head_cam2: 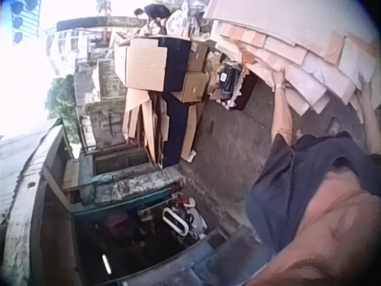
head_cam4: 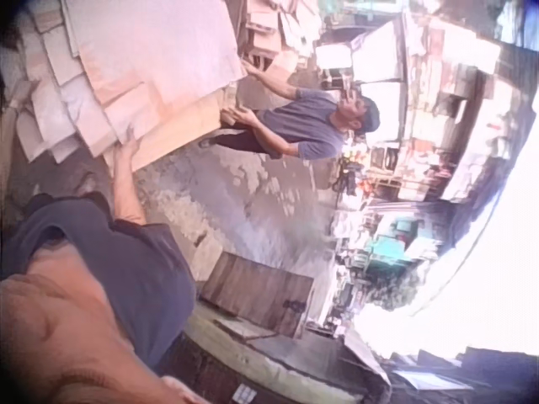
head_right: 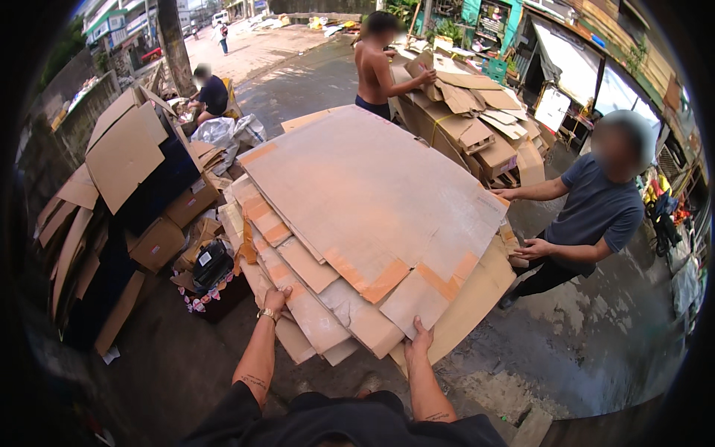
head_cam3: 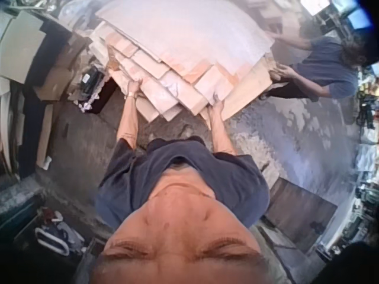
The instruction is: The person sits on the floor and scrapes a white plastic part with a tool. Then the person stands, picks up flattened cardboard sheets, and stacks them with others outside.
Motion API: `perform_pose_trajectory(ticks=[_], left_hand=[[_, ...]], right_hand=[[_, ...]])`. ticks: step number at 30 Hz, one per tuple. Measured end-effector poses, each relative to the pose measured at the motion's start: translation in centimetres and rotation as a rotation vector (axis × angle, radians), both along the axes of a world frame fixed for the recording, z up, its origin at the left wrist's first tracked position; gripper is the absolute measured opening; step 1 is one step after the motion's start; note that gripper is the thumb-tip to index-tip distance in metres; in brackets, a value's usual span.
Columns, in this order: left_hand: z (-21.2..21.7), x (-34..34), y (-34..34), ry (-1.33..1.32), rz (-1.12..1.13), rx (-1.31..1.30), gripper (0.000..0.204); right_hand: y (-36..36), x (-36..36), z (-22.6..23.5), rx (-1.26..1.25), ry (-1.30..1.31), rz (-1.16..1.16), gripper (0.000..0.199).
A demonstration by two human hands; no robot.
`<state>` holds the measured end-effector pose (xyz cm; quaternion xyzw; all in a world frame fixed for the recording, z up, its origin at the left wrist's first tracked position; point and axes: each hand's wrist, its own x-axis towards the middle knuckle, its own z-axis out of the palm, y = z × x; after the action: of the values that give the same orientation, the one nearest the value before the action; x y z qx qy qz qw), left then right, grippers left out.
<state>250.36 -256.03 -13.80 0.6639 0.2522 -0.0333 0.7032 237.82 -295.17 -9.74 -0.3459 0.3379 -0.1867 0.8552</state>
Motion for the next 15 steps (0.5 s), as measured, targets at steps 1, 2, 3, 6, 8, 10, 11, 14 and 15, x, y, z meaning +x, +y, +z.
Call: perform_pose_trajectory(ticks=[1, 2, 3, 6, 8, 10, 11, 14, 15], left_hand=[[3.9, 0.8, 0.5, 0.164, -0.218, 0.136, 0.035], [8.2, 0.3, 0.7, 0.318, -0.444, 0.273, 0.035], [9.1, -0.7, 2.4, 0.195, -0.303, 0.424, 0.043], [-0.6, -7.6, 8.3, 0.171, 0.170, 0.341, 0.078], [-4.1, -10.6, 4.7, 0.334, 0.142, -0.171, 0.096], [-8.5, -12.4, -1.5, 0.085, 0.035, -0.704, 0.083], [-13.5, -12.2, -1.1, 0.073, 0.172, -1.029, 0.060], [-7.7, -16.5, -16.3, 0.058, 0.034, -0.953, 0.043], [-8.4, -17.2, -17.3, 0.044, -0.082, -0.949, 0.044]], right_hand=[[-0.1, -1.0, -0.9, -0.011, 0.024, -0.036, 0.061], [-1.0, -1.4, -1.7, -0.021, 0.042, -0.076, 0.060], [-1.6, -0.5, -2.0, -0.033, 0.032, -0.094, 0.059], [-3.0, 1.1, -3.1, -0.014, -0.028, -0.045, 0.057], [-4.1, 0.6, -3.0, -0.044, -0.004, -0.027, 0.054], [-3.2, 2.1, -0.7, 0.003, 0.063, 0.010, 0.054], [-0.2, 3.9, 2.5, 0.028, 0.081, 0.069, 0.055], [-3.0, 1.3, 6.3, -0.035, 0.196, -0.033, 0.056], [-5.3, 1.3, 5.0, -0.065, 0.172, -0.053, 0.055]])
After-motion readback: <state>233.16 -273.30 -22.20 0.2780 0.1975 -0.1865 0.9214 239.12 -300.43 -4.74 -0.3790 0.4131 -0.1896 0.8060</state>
